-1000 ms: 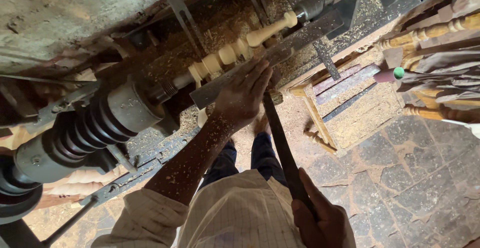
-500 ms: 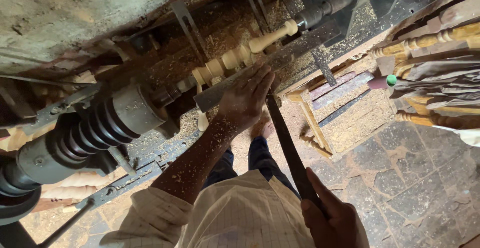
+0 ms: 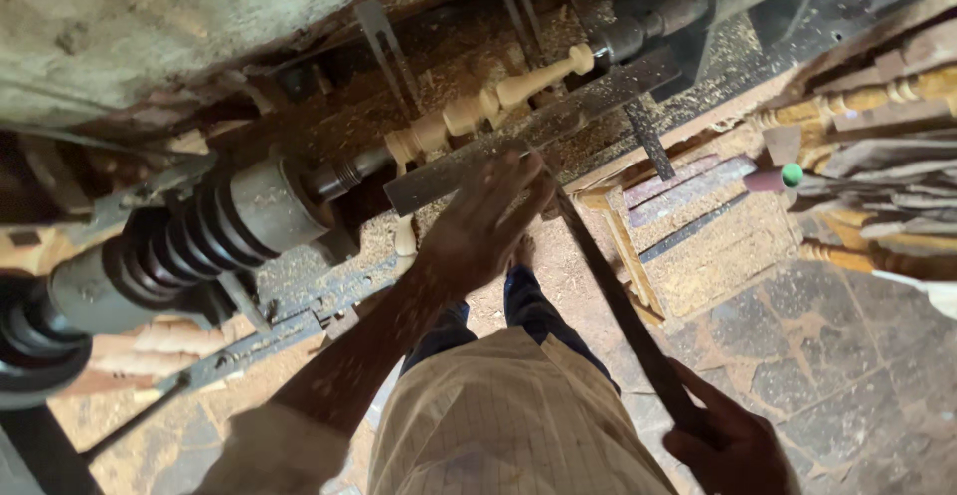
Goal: The person uses a chisel to shape a cylindrical wooden piece mounted on a lathe. They hold the chisel with both hands and apply it to the rotating wood, creating decorative grooves and contours. Wood shavings accumulate on the machine and floor as the piece is progressively shaped.
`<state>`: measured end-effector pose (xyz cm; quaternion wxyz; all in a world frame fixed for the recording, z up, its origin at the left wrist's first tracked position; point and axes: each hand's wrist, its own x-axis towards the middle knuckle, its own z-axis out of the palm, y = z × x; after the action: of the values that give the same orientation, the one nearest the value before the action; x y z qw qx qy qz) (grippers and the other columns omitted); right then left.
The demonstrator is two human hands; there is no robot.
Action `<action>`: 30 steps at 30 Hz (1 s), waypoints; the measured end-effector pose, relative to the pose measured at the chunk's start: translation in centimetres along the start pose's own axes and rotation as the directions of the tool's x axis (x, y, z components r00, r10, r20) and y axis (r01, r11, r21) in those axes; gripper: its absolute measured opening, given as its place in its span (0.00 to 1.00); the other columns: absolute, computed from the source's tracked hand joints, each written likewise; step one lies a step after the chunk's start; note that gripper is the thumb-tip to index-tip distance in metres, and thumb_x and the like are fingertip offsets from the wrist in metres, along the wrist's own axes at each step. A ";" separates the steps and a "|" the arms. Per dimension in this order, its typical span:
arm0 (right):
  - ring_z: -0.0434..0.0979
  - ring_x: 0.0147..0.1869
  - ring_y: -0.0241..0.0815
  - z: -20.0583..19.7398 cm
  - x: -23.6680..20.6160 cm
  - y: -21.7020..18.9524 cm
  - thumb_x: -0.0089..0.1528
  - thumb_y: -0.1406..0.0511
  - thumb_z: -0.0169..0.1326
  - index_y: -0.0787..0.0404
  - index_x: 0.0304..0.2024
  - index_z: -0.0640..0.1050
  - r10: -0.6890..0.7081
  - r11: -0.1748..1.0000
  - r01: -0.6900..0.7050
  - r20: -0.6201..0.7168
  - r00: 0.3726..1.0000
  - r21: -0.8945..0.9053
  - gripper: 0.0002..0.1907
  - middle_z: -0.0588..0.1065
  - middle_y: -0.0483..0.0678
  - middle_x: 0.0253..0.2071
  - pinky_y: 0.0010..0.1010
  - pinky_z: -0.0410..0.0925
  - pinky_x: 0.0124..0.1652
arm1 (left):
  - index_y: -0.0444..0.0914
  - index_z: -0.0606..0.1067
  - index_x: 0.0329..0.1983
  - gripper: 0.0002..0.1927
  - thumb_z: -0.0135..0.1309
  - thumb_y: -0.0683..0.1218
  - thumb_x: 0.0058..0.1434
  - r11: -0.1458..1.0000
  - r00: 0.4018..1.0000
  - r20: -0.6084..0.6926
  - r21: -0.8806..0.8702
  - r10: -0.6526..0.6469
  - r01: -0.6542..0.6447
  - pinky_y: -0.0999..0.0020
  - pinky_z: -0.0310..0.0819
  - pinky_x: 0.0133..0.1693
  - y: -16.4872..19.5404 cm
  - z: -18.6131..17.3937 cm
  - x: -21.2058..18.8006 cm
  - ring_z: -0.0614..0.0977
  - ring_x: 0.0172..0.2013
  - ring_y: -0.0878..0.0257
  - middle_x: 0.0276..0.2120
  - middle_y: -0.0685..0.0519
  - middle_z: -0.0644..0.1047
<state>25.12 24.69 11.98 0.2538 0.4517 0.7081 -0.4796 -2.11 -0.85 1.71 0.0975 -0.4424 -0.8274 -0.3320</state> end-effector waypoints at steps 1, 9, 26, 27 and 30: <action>0.63 0.20 0.33 -1.4 0.9 1.1 0.49 0.73 0.69 0.52 0.67 0.76 -0.015 1.000 0.015 0.009 1.000 0.000 0.41 0.70 0.43 0.18 0.29 0.58 0.21 | 0.38 0.67 0.67 0.32 0.63 0.46 0.60 0.998 0.998 0.039 -0.003 -0.058 0.058 0.53 0.66 0.66 1.3 -0.6 -1.9 0.71 0.66 0.46 0.65 0.35 0.73; 0.68 0.19 0.31 -2.7 16.4 0.0 0.57 0.63 0.64 0.49 0.67 0.72 -0.293 0.928 0.323 0.171 0.941 -0.188 0.34 0.78 0.43 0.23 0.27 0.64 0.21 | 0.40 0.75 0.57 0.27 0.60 0.58 0.59 0.310 0.178 0.420 0.271 -0.890 0.911 0.55 0.78 0.51 8.0 0.6 -20.4 0.84 0.48 0.50 0.51 0.44 0.81; 0.76 0.55 0.62 4.9 24.7 -12.0 0.63 0.53 0.61 0.58 0.66 0.67 -0.823 0.228 0.844 0.366 0.434 -0.486 0.34 0.73 0.58 0.55 0.49 0.72 0.48 | 0.36 0.82 0.53 0.29 0.58 0.62 0.62 -0.562 -0.482 0.311 -0.266 -0.819 0.783 0.59 0.76 0.46 27.4 12.2 -23.9 0.85 0.46 0.53 0.43 0.46 0.86; 0.77 0.53 0.60 5.8 24.6 -12.2 0.63 0.51 0.61 0.55 0.67 0.66 -0.679 0.377 0.796 0.442 0.586 -0.474 0.34 0.74 0.56 0.54 0.49 0.72 0.50 | 0.37 0.82 0.54 0.28 0.58 0.62 0.62 -0.548 -0.465 0.314 -0.273 -0.828 0.791 0.59 0.76 0.45 27.4 12.7 -23.6 0.85 0.45 0.53 0.43 0.46 0.86; 0.77 0.50 0.58 8.4 24.3 -13.5 0.57 0.56 0.67 0.66 0.57 0.64 -0.897 0.113 0.906 0.351 0.270 -0.408 0.36 0.72 0.62 0.49 0.44 0.73 0.45 | 0.39 0.82 0.55 0.26 0.58 0.60 0.61 -0.499 -0.421 0.297 -0.276 -0.857 0.821 0.60 0.77 0.42 26.6 13.4 -23.6 0.85 0.42 0.55 0.42 0.47 0.86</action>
<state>1.30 24.86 -4.66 0.0319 -0.1658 0.9335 -0.3165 34.80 2.22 -6.85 -0.2842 0.4708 -0.7133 -0.4346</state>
